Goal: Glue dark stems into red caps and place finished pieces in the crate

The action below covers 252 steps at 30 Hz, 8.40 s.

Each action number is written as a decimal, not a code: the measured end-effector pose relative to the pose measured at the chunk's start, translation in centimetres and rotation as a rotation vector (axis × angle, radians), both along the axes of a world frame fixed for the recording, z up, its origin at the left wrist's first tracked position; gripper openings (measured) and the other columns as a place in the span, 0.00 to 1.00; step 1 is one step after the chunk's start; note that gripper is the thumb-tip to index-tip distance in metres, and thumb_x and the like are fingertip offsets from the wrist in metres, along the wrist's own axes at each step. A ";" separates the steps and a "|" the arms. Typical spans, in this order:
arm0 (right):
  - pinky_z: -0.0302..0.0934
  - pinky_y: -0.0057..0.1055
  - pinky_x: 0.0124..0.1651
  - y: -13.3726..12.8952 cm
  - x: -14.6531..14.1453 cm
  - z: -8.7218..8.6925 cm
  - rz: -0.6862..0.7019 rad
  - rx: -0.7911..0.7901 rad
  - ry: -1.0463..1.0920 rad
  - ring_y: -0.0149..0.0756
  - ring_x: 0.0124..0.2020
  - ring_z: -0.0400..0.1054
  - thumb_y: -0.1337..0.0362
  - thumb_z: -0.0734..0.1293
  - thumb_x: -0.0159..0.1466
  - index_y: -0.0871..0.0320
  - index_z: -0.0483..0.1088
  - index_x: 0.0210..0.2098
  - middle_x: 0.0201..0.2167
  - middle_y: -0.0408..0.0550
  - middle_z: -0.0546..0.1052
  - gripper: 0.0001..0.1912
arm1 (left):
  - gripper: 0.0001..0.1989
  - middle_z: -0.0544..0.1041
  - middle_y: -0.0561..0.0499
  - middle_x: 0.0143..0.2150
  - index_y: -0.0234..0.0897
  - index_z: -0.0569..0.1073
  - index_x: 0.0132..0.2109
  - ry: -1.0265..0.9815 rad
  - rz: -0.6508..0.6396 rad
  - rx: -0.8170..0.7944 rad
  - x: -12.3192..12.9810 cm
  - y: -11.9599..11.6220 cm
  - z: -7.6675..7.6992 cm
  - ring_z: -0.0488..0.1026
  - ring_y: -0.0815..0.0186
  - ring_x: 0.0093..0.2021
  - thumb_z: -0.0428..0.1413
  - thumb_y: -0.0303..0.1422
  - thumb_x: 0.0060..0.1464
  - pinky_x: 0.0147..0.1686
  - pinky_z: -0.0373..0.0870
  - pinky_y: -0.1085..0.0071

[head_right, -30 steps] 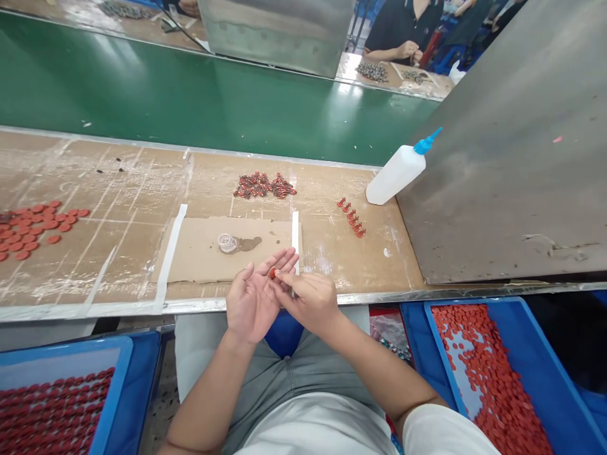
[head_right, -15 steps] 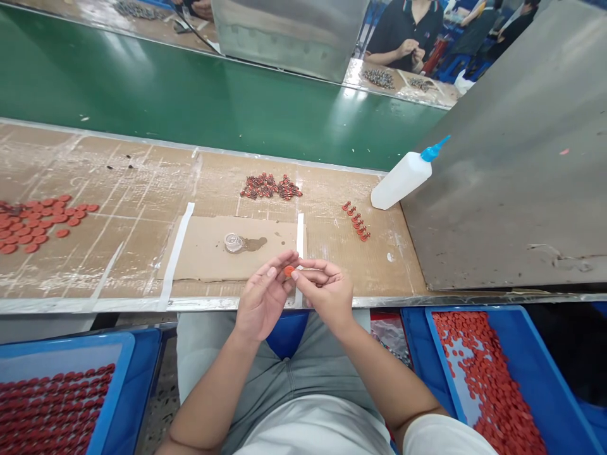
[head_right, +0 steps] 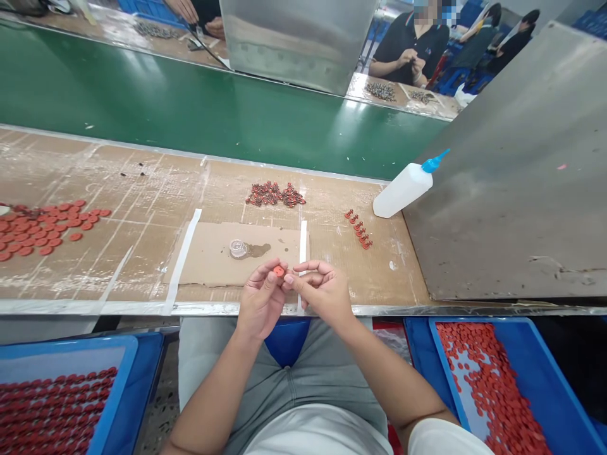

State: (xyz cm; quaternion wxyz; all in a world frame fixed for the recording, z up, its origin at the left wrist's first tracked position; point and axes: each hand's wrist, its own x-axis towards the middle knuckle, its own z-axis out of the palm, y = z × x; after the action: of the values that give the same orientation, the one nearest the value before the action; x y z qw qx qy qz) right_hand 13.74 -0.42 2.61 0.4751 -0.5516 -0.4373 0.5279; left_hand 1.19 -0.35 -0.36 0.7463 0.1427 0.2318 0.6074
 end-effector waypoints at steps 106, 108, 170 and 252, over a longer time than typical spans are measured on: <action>0.68 0.34 0.45 9.9 -7.7 -2.7 0.158 0.750 -0.584 0.35 0.37 0.73 0.61 0.67 0.61 0.51 0.77 0.37 0.36 0.45 0.79 0.07 | 0.11 0.81 0.49 0.40 0.38 0.78 0.40 -0.081 -0.022 0.074 -2.1 0.4 0.5 0.79 0.68 0.34 0.66 0.31 0.46 0.43 0.74 0.69; 0.68 0.33 0.43 10.0 -7.7 -2.7 0.164 0.794 -0.584 0.35 0.37 0.73 0.62 0.67 0.61 0.52 0.77 0.37 0.36 0.45 0.79 0.06 | 0.11 0.81 0.49 0.40 0.38 0.78 0.40 -0.078 -0.021 0.073 -2.1 0.4 0.6 0.79 0.69 0.34 0.66 0.31 0.46 0.43 0.74 0.69; 0.75 0.33 0.42 3.0 -5.5 1.3 -0.031 0.561 -0.184 0.37 0.35 0.78 0.68 0.74 0.53 0.51 0.79 0.36 0.36 0.42 0.81 0.11 | 0.09 0.81 0.48 0.41 0.40 0.80 0.40 0.030 0.296 0.007 -3.1 0.9 0.9 0.78 0.64 0.44 0.63 0.31 0.50 0.46 0.75 0.71; 0.62 0.27 0.21 3.1 -3.8 -0.5 -0.077 0.638 -0.070 0.29 0.19 0.68 0.67 0.74 0.48 0.55 0.74 0.23 0.20 0.43 0.77 0.05 | 0.05 0.81 0.51 0.35 0.42 0.80 0.34 0.597 0.517 0.224 -1.7 -0.4 0.6 0.78 0.64 0.38 0.64 0.29 0.47 0.40 0.76 0.67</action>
State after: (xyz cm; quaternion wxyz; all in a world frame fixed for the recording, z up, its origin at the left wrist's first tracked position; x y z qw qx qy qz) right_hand 9.94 2.68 2.15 0.6283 -0.4088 -0.5757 0.3267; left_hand -0.53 -0.73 0.22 0.4490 0.3300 0.3987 0.7284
